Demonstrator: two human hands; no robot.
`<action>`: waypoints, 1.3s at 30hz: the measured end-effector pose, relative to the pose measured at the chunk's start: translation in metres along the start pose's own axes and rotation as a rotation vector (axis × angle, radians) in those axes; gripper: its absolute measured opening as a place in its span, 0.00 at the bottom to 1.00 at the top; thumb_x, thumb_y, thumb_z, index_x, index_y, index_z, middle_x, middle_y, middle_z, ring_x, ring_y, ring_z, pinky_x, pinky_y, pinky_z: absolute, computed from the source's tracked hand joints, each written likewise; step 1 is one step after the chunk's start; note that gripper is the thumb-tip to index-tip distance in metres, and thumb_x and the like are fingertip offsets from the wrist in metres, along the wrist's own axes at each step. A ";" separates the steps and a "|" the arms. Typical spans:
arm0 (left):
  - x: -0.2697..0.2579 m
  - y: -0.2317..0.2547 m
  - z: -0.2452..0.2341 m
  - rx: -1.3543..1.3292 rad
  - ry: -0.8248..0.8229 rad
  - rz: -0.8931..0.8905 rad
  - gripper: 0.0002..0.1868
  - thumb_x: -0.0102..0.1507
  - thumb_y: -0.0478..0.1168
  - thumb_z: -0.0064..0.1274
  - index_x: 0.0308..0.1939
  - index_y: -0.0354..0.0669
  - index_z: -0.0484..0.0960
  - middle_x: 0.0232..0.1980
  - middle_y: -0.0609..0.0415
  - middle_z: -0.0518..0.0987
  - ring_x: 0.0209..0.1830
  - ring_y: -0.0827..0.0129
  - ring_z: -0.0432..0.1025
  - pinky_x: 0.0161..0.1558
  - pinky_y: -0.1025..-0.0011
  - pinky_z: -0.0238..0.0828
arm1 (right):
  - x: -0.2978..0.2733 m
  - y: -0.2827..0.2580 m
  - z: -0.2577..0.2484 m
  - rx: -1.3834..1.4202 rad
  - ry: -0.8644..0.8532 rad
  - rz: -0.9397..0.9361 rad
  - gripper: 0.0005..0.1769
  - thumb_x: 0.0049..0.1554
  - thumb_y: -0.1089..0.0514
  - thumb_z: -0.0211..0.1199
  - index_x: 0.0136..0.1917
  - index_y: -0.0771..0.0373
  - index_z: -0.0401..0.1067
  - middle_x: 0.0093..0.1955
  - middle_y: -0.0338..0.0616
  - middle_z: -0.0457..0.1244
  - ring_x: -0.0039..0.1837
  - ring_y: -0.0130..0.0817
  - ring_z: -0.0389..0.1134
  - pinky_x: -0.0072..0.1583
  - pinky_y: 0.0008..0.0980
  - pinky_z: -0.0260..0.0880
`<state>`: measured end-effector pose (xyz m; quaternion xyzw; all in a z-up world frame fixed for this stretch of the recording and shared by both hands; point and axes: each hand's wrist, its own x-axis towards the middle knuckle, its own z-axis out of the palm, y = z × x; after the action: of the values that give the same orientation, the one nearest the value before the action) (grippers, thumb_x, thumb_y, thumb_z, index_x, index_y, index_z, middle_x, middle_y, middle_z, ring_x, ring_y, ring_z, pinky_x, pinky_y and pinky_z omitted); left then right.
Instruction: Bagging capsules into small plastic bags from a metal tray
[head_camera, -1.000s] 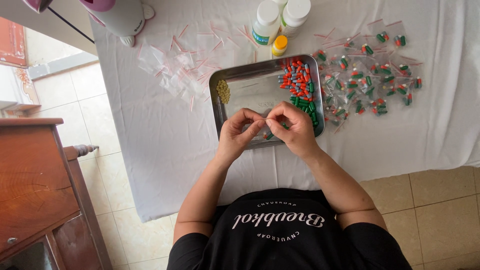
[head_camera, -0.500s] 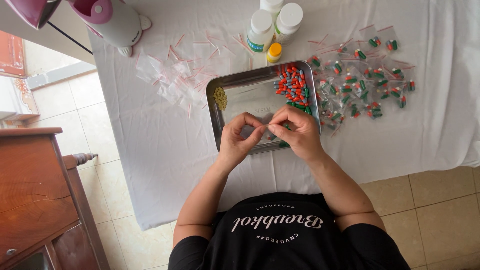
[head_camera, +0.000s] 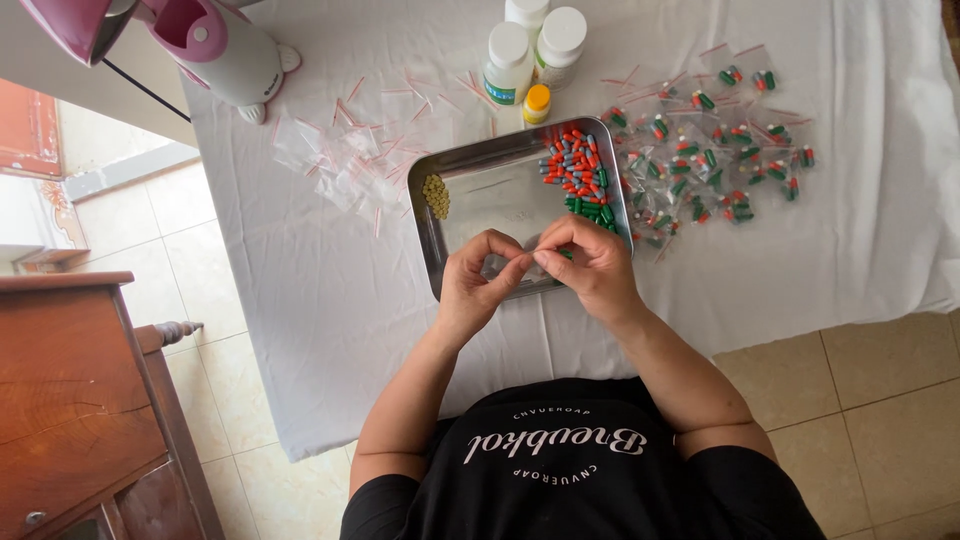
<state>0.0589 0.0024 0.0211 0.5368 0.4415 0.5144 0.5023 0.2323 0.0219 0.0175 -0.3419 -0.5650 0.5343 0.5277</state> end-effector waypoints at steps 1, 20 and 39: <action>-0.001 0.000 0.001 0.001 -0.006 0.003 0.04 0.60 0.36 0.61 0.33 0.40 0.81 0.32 0.53 0.80 0.36 0.71 0.72 0.46 0.71 0.67 | -0.002 -0.003 -0.002 -0.001 0.005 -0.004 0.03 0.53 0.69 0.66 0.39 0.72 0.73 0.38 0.50 0.63 0.42 0.32 0.62 0.47 0.27 0.63; -0.031 -0.006 -0.069 0.284 0.168 -0.157 0.03 0.61 0.35 0.58 0.33 0.42 0.80 0.32 0.55 0.80 0.36 0.71 0.73 0.46 0.72 0.68 | -0.019 0.003 -0.132 -0.290 0.408 0.202 0.05 0.61 0.59 0.63 0.48 0.62 0.72 0.42 0.43 0.67 0.46 0.27 0.67 0.53 0.25 0.68; 0.007 -0.054 -0.151 0.959 0.376 -0.043 0.06 0.62 0.33 0.52 0.42 0.46 0.80 0.44 0.54 0.76 0.49 0.56 0.65 0.51 0.62 0.63 | 0.030 0.089 -0.334 -1.493 0.314 -0.114 0.10 0.65 0.59 0.73 0.58 0.65 0.81 0.43 0.48 0.70 0.51 0.46 0.67 0.54 0.40 0.67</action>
<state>-0.0887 0.0283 -0.0366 0.5960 0.7213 0.3313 0.1219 0.5318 0.1494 -0.1039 -0.6501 -0.7112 -0.0722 0.2576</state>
